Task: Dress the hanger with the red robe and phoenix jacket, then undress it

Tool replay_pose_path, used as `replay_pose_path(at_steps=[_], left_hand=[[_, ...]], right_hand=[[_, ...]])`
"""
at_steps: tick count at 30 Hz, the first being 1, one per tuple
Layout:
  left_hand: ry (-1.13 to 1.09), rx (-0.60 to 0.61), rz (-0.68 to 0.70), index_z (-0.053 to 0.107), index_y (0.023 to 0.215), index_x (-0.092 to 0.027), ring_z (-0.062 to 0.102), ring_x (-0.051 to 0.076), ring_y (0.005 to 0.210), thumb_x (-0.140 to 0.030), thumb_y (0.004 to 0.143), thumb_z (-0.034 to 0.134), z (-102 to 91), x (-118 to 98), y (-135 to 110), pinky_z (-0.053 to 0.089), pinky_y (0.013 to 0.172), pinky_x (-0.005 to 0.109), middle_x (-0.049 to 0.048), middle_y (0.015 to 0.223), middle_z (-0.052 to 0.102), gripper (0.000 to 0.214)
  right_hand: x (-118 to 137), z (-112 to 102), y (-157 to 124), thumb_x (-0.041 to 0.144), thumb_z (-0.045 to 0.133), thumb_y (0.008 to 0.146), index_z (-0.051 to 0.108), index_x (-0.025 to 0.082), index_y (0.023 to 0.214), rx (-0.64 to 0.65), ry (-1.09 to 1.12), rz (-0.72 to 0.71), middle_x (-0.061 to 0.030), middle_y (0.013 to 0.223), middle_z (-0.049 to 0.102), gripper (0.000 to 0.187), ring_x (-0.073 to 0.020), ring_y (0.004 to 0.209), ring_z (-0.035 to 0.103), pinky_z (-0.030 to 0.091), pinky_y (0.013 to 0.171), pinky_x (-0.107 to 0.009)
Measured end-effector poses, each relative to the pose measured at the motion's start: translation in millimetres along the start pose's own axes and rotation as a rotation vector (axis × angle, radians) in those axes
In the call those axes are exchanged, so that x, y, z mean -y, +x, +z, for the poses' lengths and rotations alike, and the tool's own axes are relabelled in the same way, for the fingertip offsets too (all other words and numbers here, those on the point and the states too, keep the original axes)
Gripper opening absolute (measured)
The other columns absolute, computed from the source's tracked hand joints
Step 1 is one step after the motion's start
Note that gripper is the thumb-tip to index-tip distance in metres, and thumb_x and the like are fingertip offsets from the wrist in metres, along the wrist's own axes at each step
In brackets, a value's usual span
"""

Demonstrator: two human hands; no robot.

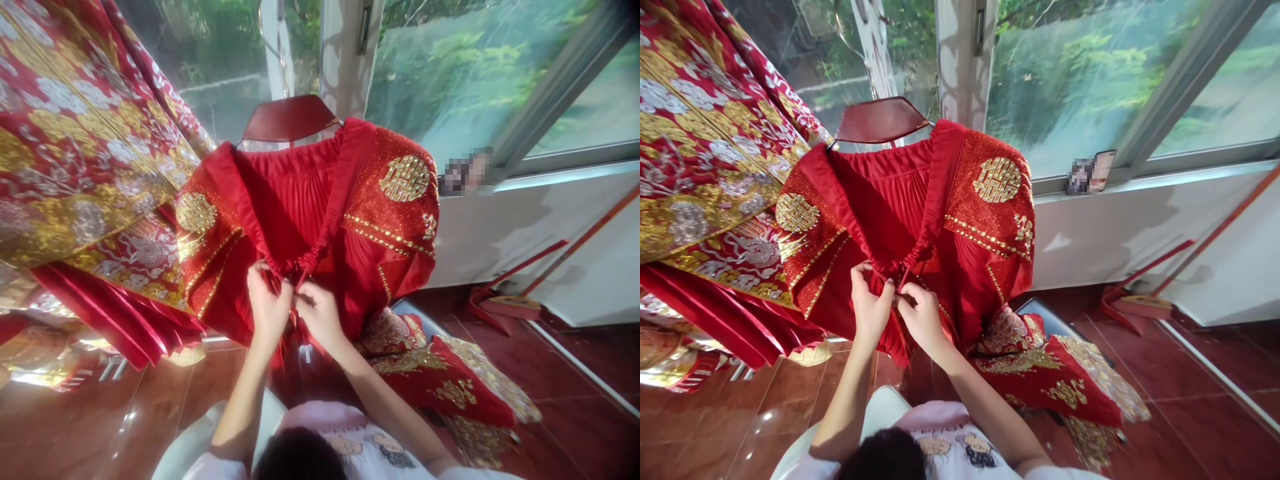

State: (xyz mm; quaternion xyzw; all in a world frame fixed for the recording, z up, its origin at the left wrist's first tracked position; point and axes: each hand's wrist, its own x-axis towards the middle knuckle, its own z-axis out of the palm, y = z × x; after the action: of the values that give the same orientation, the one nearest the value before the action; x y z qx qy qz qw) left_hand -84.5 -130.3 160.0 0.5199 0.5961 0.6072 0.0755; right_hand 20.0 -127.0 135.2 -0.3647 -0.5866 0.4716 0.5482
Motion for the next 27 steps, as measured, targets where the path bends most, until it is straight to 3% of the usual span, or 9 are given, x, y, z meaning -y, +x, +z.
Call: replay_pose_path(at_steps=[5,9,13,15,18,22,24,27], left_hand=[[-0.544,0.201,-0.343,0.053,0.102,-0.018,0.065,0.014,0.070,-0.025,0.072,0.075,-3.5,2,0,0.050,0.068,0.026,0.0009,0.079,0.068,0.038],[-0.828,0.220,-0.538,0.059,0.092,-0.017,0.061,0.009,0.058,-0.028,0.057,0.088,-7.8,12,-1,0.048,0.060,0.020,-0.0028,0.068,0.066,0.046],[-0.985,0.207,-0.696,0.055,0.078,-0.018,0.055,0.007,0.052,-0.025,0.056,0.086,-2.3,27,-11,0.043,0.052,0.018,-0.0059,0.062,0.060,0.039],[-0.931,0.107,-0.685,0.051,0.076,-0.019,0.055,0.009,0.054,-0.021,0.059,0.079,3.5,34,-17,0.044,0.053,0.020,-0.0048,0.064,0.060,0.033],[-0.668,-0.143,-0.511,0.050,0.079,-0.020,0.055,0.011,0.060,-0.022,0.063,0.068,7.4,44,-20,0.045,0.057,0.025,-0.0023,0.071,0.058,0.024],[-0.434,-0.470,-0.286,0.051,0.083,-0.020,0.055,0.011,0.075,-0.016,0.060,0.063,-11.6,66,-8,0.046,0.075,0.026,-0.0026,0.082,0.055,0.026],[-0.313,-0.536,-0.230,0.051,0.080,-0.020,0.056,0.012,0.076,-0.017,0.060,0.060,-29.4,83,0,0.047,0.078,0.029,-0.0016,0.081,0.056,0.022],[-0.180,-0.492,-0.276,0.051,0.077,-0.019,0.059,0.016,0.075,-0.021,0.061,0.058,-54.9,109,5,0.050,0.079,0.037,0.0002,0.078,0.058,0.018]], right_hand=[[0,-1,0,0.029,0.060,0.079,0.056,0.017,0.065,0.006,0.004,-0.014,0.0028,0.057,0.054,0.019,-0.0091,0.052,0.043,0.033,0.052,-0.021],[1,-3,-2,0.028,0.063,0.079,0.062,0.017,0.071,0.020,0.046,-0.008,0.0009,0.063,0.062,0.013,-0.0106,0.055,0.051,0.037,0.053,-0.021],[3,-2,-2,0.027,0.063,0.078,0.061,0.017,0.069,0.011,0.041,-0.022,-0.0006,0.066,0.066,0.013,-0.0120,0.059,0.056,0.040,0.056,-0.022],[4,-1,-2,0.027,0.062,0.078,0.060,0.017,0.067,0.006,0.032,-0.022,-0.0006,0.065,0.065,0.015,-0.0119,0.058,0.056,0.040,0.056,-0.022],[7,-1,-4,0.027,0.061,0.078,0.059,0.017,0.065,0.009,0.023,-0.005,0.0005,0.061,0.062,0.016,-0.0105,0.054,0.053,0.037,0.052,-0.021],[13,-5,-8,0.029,0.062,0.077,0.057,0.017,0.062,0.035,0.035,0.042,0.0022,0.054,0.055,0.019,-0.0088,0.048,0.046,0.034,0.047,-0.020],[17,-9,-9,0.030,0.062,0.075,0.056,0.018,0.063,0.048,0.092,0.094,0.0015,0.055,0.057,0.018,-0.0096,0.048,0.049,0.039,0.049,-0.021],[22,-14,-10,0.033,0.062,0.075,0.055,0.018,0.069,0.028,0.155,0.141,-0.0002,0.061,0.061,0.018,-0.0118,0.053,0.056,0.046,0.055,-0.024]])
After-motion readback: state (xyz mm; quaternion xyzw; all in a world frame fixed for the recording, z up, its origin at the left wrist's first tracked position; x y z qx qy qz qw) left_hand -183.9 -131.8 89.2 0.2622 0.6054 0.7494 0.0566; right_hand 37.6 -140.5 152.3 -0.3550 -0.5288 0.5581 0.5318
